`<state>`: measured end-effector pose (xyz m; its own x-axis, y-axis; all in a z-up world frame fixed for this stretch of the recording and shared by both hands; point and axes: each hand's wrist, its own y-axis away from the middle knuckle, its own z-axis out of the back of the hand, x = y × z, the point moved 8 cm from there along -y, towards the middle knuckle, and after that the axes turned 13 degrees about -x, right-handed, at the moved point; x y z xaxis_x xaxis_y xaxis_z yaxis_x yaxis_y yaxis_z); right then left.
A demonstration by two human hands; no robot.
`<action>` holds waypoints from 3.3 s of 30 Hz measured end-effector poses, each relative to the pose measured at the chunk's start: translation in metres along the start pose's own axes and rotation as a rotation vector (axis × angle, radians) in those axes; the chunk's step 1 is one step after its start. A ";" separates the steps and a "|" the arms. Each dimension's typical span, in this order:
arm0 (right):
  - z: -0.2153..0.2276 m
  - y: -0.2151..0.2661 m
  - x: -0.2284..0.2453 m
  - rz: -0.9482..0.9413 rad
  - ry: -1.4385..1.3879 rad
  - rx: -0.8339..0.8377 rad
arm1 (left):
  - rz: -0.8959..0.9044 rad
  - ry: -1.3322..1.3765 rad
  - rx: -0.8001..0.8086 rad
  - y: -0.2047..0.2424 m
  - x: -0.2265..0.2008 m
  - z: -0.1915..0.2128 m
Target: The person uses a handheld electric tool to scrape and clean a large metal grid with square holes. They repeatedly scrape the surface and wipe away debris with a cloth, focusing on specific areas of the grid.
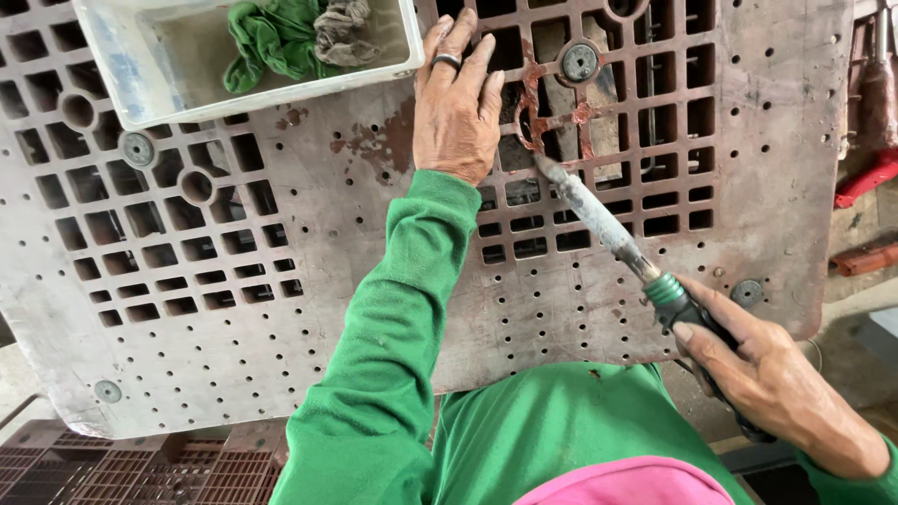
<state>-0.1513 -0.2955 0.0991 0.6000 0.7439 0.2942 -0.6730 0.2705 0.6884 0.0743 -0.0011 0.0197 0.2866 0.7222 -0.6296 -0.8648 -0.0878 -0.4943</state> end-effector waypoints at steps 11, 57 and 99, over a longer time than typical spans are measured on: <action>-0.008 -0.010 -0.030 -0.078 -0.004 -0.021 | -0.047 0.109 -0.029 0.002 -0.019 0.009; 0.005 -0.076 -0.063 0.384 -0.899 -0.495 | 0.214 0.686 0.183 -0.109 0.064 0.160; 0.023 -0.058 -0.020 0.445 -0.952 -0.491 | -0.144 -0.049 0.407 -0.003 -0.082 -0.007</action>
<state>-0.1137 -0.3400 0.0684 0.2101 0.1286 0.9692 -0.8766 0.4638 0.1285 0.0561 -0.0648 0.0692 0.4051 0.7399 -0.5370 -0.9122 0.2874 -0.2922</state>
